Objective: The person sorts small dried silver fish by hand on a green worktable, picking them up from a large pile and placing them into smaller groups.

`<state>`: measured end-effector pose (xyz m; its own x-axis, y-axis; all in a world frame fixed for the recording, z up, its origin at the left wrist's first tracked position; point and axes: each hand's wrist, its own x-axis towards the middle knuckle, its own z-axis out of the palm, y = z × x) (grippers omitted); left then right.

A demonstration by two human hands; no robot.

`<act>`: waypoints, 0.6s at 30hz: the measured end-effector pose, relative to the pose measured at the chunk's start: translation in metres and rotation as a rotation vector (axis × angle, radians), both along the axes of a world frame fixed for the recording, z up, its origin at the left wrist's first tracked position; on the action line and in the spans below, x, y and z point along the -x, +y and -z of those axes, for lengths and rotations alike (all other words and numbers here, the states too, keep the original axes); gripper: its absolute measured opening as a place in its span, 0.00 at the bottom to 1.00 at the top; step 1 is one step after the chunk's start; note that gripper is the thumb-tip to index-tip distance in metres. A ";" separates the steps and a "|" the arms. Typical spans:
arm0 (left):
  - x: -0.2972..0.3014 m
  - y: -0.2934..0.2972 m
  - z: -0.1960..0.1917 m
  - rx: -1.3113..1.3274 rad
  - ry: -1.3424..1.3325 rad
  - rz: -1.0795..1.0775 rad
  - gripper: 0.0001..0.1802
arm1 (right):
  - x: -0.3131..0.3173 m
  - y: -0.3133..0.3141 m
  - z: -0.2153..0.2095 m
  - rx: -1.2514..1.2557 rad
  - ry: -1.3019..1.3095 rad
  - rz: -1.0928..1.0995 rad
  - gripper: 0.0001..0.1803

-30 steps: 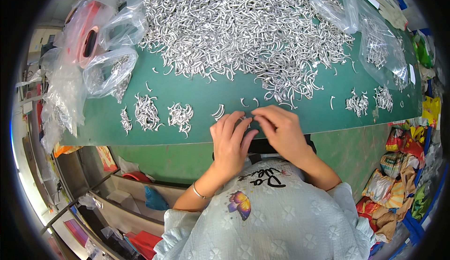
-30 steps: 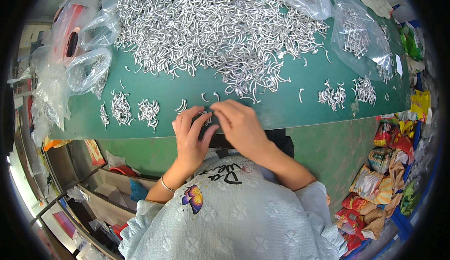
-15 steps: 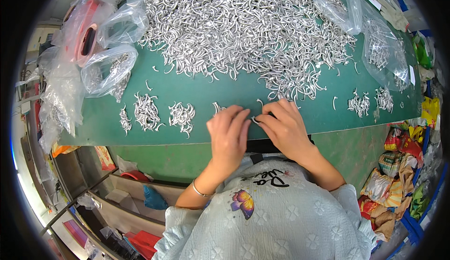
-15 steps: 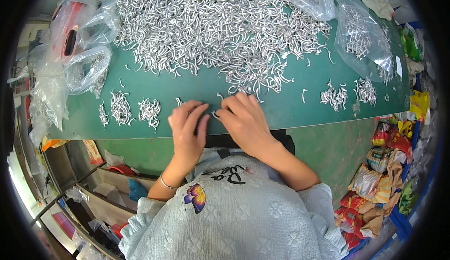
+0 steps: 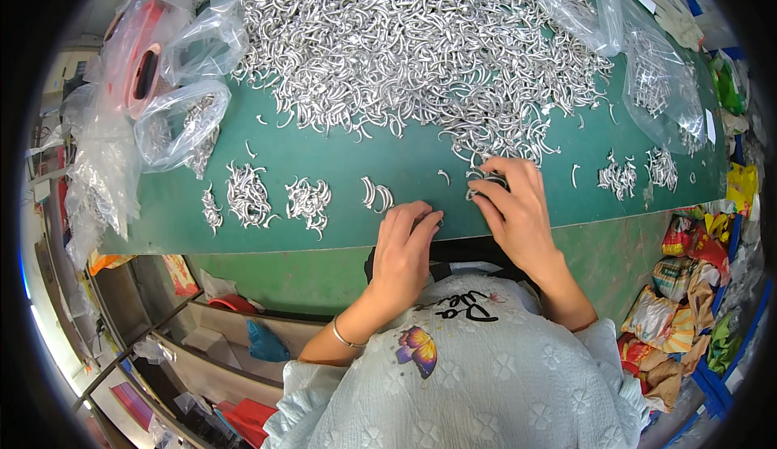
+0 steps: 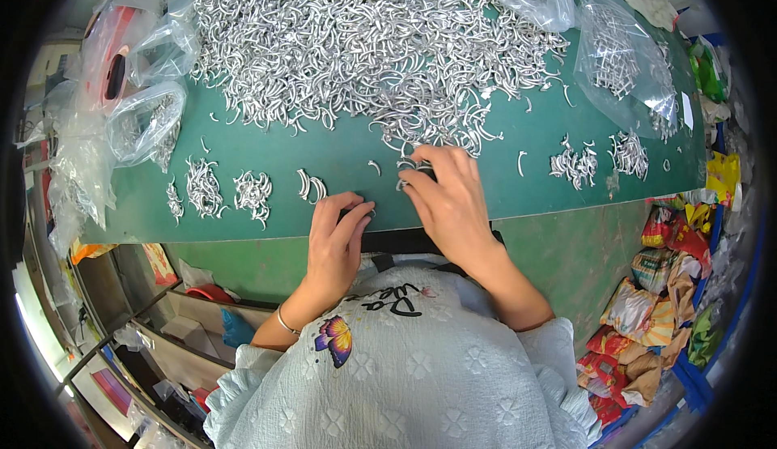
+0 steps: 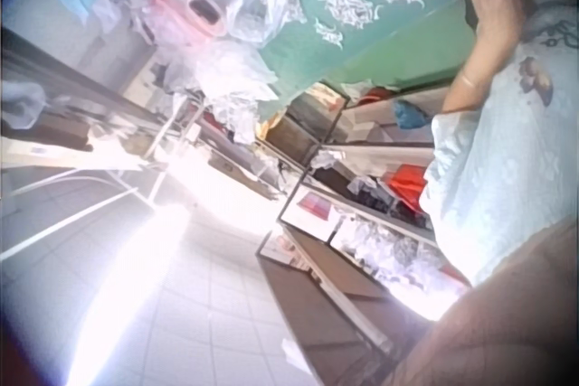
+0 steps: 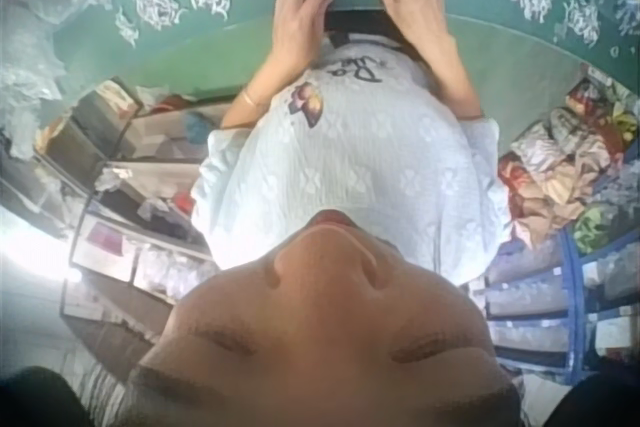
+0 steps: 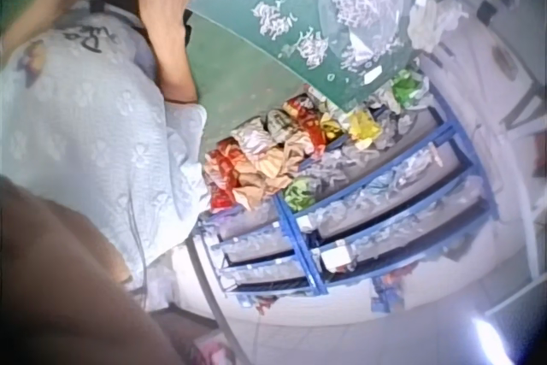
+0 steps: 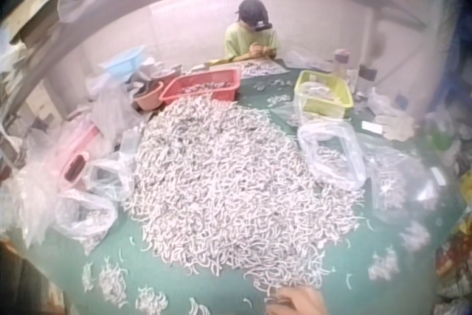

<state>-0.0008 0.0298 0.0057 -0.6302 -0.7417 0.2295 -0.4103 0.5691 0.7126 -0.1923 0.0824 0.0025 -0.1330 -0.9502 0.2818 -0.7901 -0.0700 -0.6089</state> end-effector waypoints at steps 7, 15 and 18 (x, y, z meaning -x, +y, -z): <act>0.004 0.004 0.012 0.005 0.041 0.025 0.14 | -0.005 0.010 -0.008 -0.018 0.076 0.071 0.14; 0.010 0.006 0.012 0.025 0.053 0.014 0.15 | -0.007 0.014 -0.005 0.049 0.039 0.119 0.13; 0.009 0.007 0.009 0.007 0.041 0.000 0.16 | -0.015 0.011 -0.007 -0.007 0.047 0.086 0.16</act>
